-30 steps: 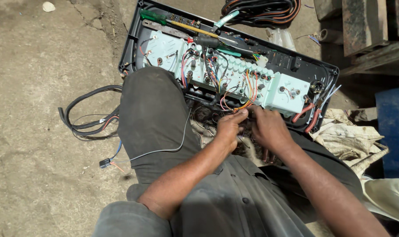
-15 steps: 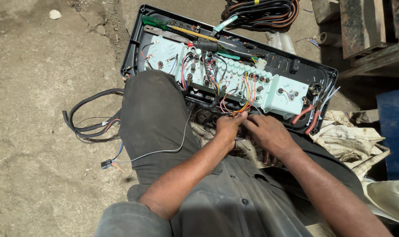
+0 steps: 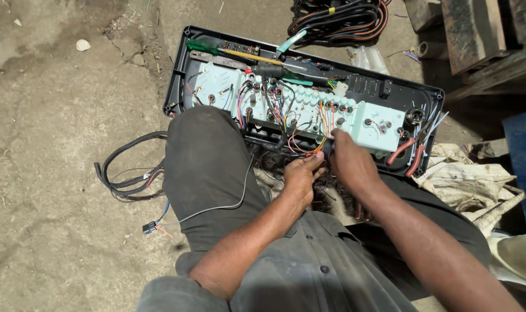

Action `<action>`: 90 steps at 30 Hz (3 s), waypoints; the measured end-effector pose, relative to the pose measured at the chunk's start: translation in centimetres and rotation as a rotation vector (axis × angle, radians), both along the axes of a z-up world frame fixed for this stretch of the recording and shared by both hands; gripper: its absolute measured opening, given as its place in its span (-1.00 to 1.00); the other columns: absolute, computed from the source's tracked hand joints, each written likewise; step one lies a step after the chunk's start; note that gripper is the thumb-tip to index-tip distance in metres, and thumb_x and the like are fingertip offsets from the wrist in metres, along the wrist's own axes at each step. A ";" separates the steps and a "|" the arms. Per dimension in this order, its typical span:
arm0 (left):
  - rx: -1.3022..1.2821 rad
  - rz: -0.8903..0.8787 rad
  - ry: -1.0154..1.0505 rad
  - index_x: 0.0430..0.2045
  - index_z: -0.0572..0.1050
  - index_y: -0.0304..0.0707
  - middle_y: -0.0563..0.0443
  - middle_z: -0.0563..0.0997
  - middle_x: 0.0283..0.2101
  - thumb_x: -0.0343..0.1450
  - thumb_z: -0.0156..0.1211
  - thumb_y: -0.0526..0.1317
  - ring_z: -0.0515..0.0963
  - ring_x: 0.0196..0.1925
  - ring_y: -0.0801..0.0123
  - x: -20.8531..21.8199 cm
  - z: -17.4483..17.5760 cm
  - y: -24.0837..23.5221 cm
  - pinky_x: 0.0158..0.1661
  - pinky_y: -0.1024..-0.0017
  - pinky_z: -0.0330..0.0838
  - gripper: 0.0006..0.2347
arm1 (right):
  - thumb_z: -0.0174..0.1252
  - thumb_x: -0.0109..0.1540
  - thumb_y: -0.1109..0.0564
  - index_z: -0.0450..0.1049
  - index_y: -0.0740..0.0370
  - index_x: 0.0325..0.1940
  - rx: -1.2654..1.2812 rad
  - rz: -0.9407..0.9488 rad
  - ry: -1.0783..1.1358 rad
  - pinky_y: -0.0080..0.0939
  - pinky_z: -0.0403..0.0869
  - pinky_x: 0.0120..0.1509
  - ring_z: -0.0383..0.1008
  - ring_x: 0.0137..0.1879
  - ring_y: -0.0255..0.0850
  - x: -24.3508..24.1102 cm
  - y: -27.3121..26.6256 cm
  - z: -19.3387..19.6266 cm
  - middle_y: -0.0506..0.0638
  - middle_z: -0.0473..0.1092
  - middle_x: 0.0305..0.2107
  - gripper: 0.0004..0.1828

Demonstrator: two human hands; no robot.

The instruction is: The person sits on the ground and repairs an open electrical distribution box. They strip wire ends, twist them together, wrap connections with electrical tape, and use a screwdriver to tighten terminals inside the box.

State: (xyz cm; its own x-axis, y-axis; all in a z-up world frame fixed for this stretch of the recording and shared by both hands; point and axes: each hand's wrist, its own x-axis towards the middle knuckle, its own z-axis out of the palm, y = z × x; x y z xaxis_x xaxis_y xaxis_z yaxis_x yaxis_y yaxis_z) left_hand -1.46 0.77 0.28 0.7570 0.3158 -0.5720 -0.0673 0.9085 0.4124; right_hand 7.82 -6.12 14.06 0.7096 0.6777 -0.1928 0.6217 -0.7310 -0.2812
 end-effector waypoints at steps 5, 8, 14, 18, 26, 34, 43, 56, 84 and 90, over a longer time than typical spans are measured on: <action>0.050 0.122 -0.026 -0.32 0.63 -0.30 0.05 0.71 -0.25 0.37 0.35 -0.30 0.63 -0.25 0.44 0.1 0.0 -0.5 -0.19 0.44 0.48 -0.90 | 0.20 -0.01 0.21 0.14 0.33 0.38 0.014 0.395 -0.075 0.29 0.43 -0.08 0.57 -0.17 0.19 -2.3 -1.9 0.7 0.26 0.52 -0.35 -0.13; 0.044 0.072 -0.005 -0.27 0.65 -0.26 0.15 0.67 -0.29 0.37 0.33 -0.27 0.57 -0.32 0.55 0.5 0.0 -0.7 -0.35 0.49 0.39 -0.87 | 0.14 0.13 0.19 0.19 0.21 0.38 0.212 0.184 0.251 0.19 0.48 0.05 0.55 -0.14 0.18 -1.8 -1.6 0.2 0.23 0.53 -0.30 -0.30; 0.166 -0.063 0.018 -0.36 0.67 -0.30 0.17 0.65 -0.39 0.37 0.41 -0.25 0.51 -0.44 0.60 0.2 0.1 0.7 -0.40 0.58 0.37 -0.89 | 0.11 0.16 0.25 0.32 0.24 0.18 0.013 0.275 0.031 0.29 0.38 0.03 0.44 -0.08 0.29 -0.9 -2.0 0.7 0.30 0.49 -0.17 -0.52; 0.283 -0.140 0.179 -0.41 0.66 -0.25 0.21 0.57 -0.51 0.39 0.39 -0.13 0.41 -0.57 0.62 0.2 0.3 0.2 -0.52 0.60 0.27 -0.83 | 0.05 0.25 0.24 0.37 0.23 0.06 0.027 0.283 -0.039 0.21 0.40 0.07 0.45 -0.06 0.24 -1.0 -2.7 -0.1 0.26 0.46 -0.24 -0.72; 0.143 -0.063 0.015 -0.38 0.65 -0.32 0.15 0.69 -0.39 0.38 0.36 -0.22 0.59 -0.42 0.58 0.4 -0.2 0.7 -0.36 0.58 0.47 -0.87 | 0.08 0.08 0.29 0.38 0.26 -0.01 0.067 0.427 -0.019 0.15 0.43 0.09 0.46 0.02 0.17 -0.2 -3.6 -0.2 0.18 0.46 -0.19 -0.63; 0.001 0.081 -0.011 -0.34 0.61 -0.32 0.06 0.70 -0.27 0.44 0.25 -0.30 0.63 -0.25 0.48 0.7 -1.1 -0.7 -0.18 0.46 0.48 -0.93 | 0.14 0.26 0.21 0.40 0.26 0.06 0.205 -0.043 0.035 0.14 0.51 0.00 0.58 -0.11 0.22 -0.8 -1.7 -1.1 0.25 0.53 -0.24 -0.72; 0.089 0.082 0.041 -0.28 0.60 -0.37 0.02 0.68 -0.24 0.40 0.33 -0.39 0.62 -0.21 0.43 0.2 -0.8 -0.7 -0.08 0.46 0.48 -0.91 | 0.06 0.23 0.19 0.23 0.19 0.37 -0.040 0.168 -0.083 0.16 0.42 -0.06 0.52 -0.20 0.22 -1.5 -1.5 -0.6 0.23 0.51 -0.26 -0.41; 0.402 -0.136 0.197 -0.15 0.61 -0.42 0.08 0.58 -0.35 0.50 0.05 -0.43 0.41 -0.42 0.52 -0.3 -2.3 -0.7 -0.42 0.50 0.27 -0.83 | 0.29 0.16 -0.12 0.70 -0.02 -0.15 -0.276 0.278 0.035 0.12 0.48 0.03 0.58 -0.11 0.09 0.0 2.1 -0.1 0.16 0.57 -0.32 -0.73; 1.734 -0.637 0.084 0.00 0.55 -0.25 -0.30 0.59 -0.09 0.42 0.18 -0.30 0.59 -0.05 -0.17 1.4 12.2 0.8 -0.08 0.04 0.48 -0.74 | 0.16 0.33 0.01 0.51 0.34 0.11 0.906 -0.558 1.031 -0.20 0.53 -0.01 0.53 -0.12 -0.26 -1.2 -9.7 -3.6 0.05 0.54 -0.18 -0.61; 1.724 -0.474 0.043 0.13 0.40 -0.41 -0.36 0.49 0.14 0.38 0.26 -0.24 0.52 0.13 -0.20 2.0 12.8 1.5 0.07 0.08 0.42 -0.58 | 0.37 0.19 0.19 0.53 0.27 -0.01 1.031 -0.578 0.434 -0.11 0.50 0.14 0.47 0.10 -0.08 1.6 -12.3 -3.1 0.15 0.47 0.04 -0.69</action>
